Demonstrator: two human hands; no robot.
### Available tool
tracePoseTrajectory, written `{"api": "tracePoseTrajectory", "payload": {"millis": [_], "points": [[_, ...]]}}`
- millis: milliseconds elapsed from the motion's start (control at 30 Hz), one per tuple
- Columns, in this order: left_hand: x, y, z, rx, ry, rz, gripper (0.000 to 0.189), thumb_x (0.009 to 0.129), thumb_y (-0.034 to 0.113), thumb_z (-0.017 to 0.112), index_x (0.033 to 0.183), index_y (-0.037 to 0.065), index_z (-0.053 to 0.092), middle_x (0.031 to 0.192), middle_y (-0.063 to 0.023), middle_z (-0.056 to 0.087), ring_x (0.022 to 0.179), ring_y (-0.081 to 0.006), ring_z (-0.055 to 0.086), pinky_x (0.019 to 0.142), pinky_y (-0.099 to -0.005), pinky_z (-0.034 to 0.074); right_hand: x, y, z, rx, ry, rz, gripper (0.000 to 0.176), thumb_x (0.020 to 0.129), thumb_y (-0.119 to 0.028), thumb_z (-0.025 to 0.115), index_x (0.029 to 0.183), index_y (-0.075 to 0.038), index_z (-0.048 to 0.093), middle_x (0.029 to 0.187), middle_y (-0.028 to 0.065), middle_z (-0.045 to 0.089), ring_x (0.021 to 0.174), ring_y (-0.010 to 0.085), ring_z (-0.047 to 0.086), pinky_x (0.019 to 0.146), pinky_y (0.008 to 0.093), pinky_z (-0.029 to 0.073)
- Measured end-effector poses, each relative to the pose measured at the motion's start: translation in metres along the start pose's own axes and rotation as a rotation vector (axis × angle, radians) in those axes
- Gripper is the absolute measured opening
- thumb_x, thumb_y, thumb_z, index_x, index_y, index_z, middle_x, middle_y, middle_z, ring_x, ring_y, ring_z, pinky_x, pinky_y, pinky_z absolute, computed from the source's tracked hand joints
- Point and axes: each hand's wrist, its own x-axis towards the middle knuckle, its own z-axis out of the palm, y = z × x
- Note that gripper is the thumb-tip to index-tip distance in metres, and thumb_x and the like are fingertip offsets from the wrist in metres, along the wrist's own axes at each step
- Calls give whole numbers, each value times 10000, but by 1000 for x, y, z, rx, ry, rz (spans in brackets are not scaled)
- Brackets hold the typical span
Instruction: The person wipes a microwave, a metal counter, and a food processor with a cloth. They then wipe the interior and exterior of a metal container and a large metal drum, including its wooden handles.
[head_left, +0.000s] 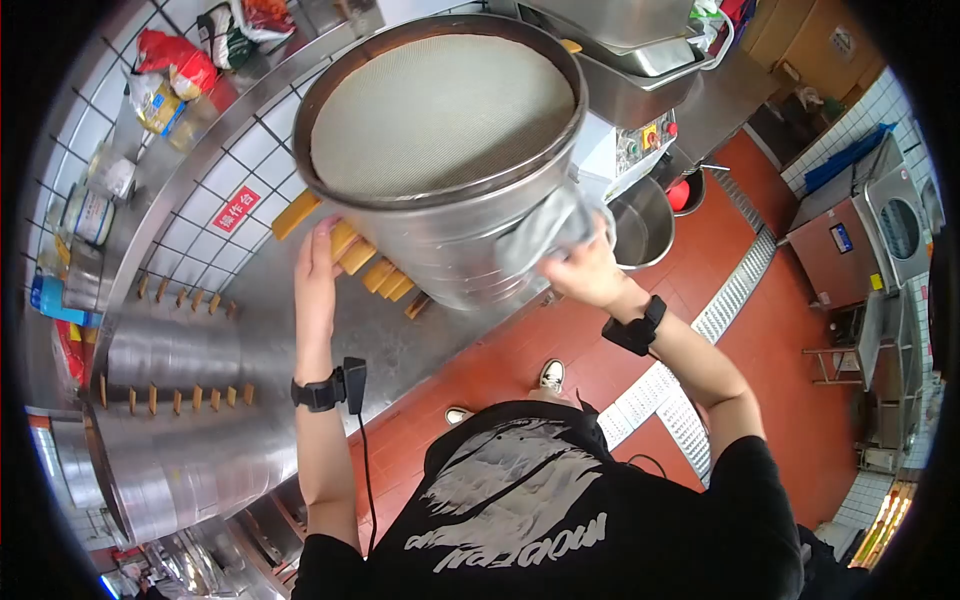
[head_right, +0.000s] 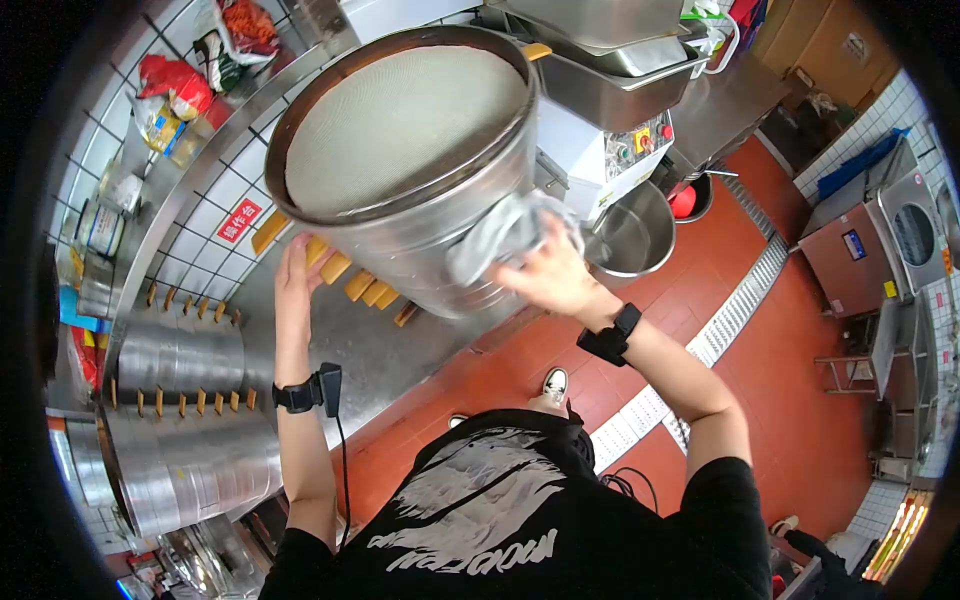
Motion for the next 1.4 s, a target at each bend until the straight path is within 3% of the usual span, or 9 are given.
{"api": "tracePoseTrajectory", "payload": {"millis": [133,300,433,633,800,967,1167,1267,1400], "points": [[9,17,-2,-103,23,-179,520,1017,436,480,1399,84,478,1321,-87,560,1117,-243,613,872,-355,479,-9,29,22,386,260,666,583,705,-53,683,1264,-62,517,1189,174,518,1096,366,510,982,463,411],[39,-17,-34,-54,-7,-353,522,970,384,561,1402,102,479,1312,-56,567,1175,-199,575,844,-356,479,2,27,34,666,567,958,625,705,-48,688,1294,-11,484,1243,217,492,1163,404,476,995,473,412],[60,-102,-79,117,281,-72,535,957,322,601,1391,34,477,1299,-28,576,1178,-173,546,923,-403,478,-11,-15,28,558,361,577,590,675,-37,690,1251,-71,568,1267,200,503,1194,414,463,992,527,409],[54,-58,-46,231,283,-24,532,957,320,601,1386,30,480,1298,-33,577,1170,-174,551,917,-400,482,25,84,31,836,657,734,479,715,-76,647,1190,-64,591,1195,190,577,1134,404,525,972,455,441],[51,-56,-49,306,291,18,530,956,318,602,1382,26,483,1296,-37,578,1163,-175,556,910,-398,486,59,169,57,1294,413,999,360,829,-156,588,1173,-47,576,1158,210,602,1120,409,542,956,432,442],[51,-41,-47,385,294,75,527,956,316,602,1378,23,486,1295,-41,580,1155,-176,561,904,-395,490,20,99,41,858,561,795,521,805,-141,642,1307,-70,520,1218,188,540,1136,388,512,976,448,424],[69,-34,-31,470,244,139,523,956,313,602,1372,18,489,1294,-47,581,1146,-177,568,896,-391,496,-77,54,33,1041,141,540,593,732,-64,614,1313,-64,498,1126,199,574,1008,357,565,934,403,479],[72,-35,-24,503,225,163,521,955,312,603,1370,16,491,1293,-49,582,1142,-177,571,892,-389,498,-84,86,23,1336,-2,1015,487,750,-65,613,1231,-80,536,1105,169,577,1040,338,590,878,411,490],[70,-33,-22,543,221,198,519,955,310,603,1366,13,493,1292,-53,583,1136,-178,575,887,-387,501,-52,138,59,1211,452,873,336,781,-83,642,1113,-44,602,1089,139,599,1059,299,593,901,367,474]]}}
